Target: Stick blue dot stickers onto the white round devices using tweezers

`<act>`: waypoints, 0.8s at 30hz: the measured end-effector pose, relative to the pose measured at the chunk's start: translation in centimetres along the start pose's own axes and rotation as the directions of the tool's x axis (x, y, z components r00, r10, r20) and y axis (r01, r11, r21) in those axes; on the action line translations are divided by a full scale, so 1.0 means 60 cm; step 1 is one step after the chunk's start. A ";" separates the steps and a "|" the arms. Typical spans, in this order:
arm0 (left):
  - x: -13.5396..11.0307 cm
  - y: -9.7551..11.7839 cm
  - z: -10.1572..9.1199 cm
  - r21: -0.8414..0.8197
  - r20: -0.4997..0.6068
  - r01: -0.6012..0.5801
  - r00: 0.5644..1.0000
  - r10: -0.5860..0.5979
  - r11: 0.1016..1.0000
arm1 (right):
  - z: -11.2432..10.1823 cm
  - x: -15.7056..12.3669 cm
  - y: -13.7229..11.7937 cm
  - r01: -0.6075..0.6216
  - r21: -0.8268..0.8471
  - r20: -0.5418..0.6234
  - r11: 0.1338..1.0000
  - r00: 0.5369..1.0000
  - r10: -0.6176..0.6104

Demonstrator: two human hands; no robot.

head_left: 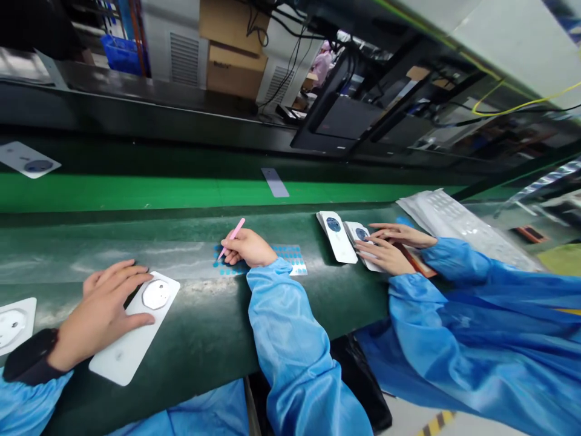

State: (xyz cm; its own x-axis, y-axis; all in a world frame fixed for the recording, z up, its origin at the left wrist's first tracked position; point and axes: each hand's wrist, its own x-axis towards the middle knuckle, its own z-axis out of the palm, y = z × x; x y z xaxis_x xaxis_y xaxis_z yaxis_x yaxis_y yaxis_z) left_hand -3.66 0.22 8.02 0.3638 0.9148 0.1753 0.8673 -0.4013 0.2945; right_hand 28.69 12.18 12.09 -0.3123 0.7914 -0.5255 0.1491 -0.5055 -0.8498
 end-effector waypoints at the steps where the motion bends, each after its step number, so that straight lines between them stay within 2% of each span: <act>1: -0.003 -0.001 -0.003 -0.005 0.018 0.016 1.000 -0.016 1.000 | -0.004 0.001 0.002 0.003 0.013 0.022 1.000 1.000 -0.003; 5: 0.003 0.016 -0.001 -0.059 0.118 0.034 0.993 -0.027 0.998 | -0.017 0.001 0.005 0.010 0.051 0.045 0.999 0.999 -0.013; 8: 0.017 0.040 0.008 -0.063 0.112 0.036 0.993 -0.029 0.997 | -0.013 -0.005 0.006 0.055 0.076 0.045 0.996 0.997 -0.058; 12: 0.034 0.063 0.015 -0.055 0.107 0.032 0.994 -0.026 0.998 | 0.031 -0.018 0.013 0.120 0.118 0.099 0.986 0.986 -0.132; 18: 0.047 0.079 0.019 -0.046 0.107 0.121 0.987 -0.116 0.992 | 0.122 -0.021 0.031 0.073 0.094 0.084 0.993 0.993 -0.081; 21: 0.045 0.082 0.022 -0.056 0.064 0.122 0.991 -0.118 0.991 | 0.138 -0.017 0.036 0.039 0.038 0.059 0.998 0.997 -0.041; 24: 0.041 0.080 0.024 -0.078 0.026 0.088 0.996 -0.087 0.993 | 0.138 -0.014 0.037 0.006 0.004 0.034 1.000 0.999 -0.007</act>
State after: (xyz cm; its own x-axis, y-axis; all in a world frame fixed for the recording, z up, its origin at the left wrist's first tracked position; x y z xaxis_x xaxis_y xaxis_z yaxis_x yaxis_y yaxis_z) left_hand 1.85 0.59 8.52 0.2961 0.9470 0.1243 0.8668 -0.3211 0.3815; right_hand 21.52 7.56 10.96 -0.3450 0.7826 -0.5183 0.1429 -0.5019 -0.8530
